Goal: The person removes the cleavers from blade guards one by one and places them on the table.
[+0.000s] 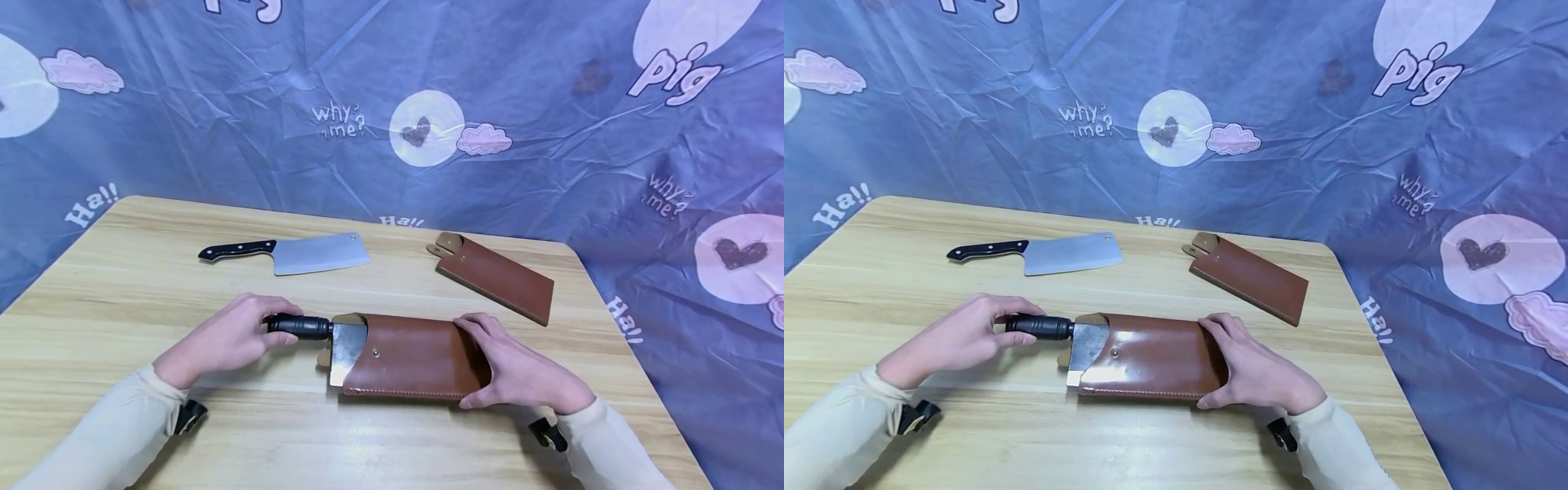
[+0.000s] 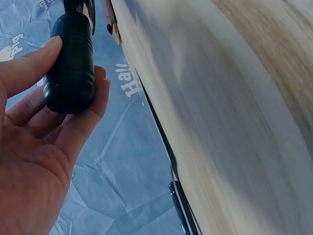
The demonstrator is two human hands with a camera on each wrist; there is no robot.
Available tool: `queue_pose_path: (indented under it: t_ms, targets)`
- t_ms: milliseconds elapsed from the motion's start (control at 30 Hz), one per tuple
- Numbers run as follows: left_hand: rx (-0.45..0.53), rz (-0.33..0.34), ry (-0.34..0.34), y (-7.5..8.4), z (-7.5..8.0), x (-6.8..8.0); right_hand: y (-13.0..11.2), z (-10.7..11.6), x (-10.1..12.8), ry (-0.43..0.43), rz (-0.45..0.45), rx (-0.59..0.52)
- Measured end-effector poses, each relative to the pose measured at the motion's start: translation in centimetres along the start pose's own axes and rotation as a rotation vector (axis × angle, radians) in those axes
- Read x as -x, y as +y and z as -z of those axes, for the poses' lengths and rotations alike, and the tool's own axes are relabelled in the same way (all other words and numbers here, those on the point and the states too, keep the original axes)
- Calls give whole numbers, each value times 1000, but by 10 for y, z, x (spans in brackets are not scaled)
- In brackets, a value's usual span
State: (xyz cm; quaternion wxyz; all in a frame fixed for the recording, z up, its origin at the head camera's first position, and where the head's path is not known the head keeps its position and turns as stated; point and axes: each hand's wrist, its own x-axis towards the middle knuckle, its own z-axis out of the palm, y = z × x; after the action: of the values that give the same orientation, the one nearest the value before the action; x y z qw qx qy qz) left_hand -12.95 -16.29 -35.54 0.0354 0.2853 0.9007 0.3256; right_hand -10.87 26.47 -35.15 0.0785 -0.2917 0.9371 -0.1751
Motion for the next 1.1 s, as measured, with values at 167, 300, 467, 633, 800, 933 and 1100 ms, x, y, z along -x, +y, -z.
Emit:
queue_pose_path:
  t_ms: [167,300,467,633,800,933,1100]
  targets:
    - [-9,-9,9,-1,0,0,0,0,0,-4,-4,0]
    - [-22,-25,34,-3,-1,-1,0,1,-1,3,-4,8]
    - [-13,-28,40,-4,-2,-3,3,0,-1,33,22,18]
    - [1,4,28,-4,0,-3,6,-1,2,32,1,4]
    - [0,23,17,-6,1,-1,6,0,3,28,-18,-8]
    - [-10,11,10,-8,0,0,5,1,3,27,-17,-7]
    - [-11,12,-9,-9,-2,-2,5,1,4,26,-19,5]
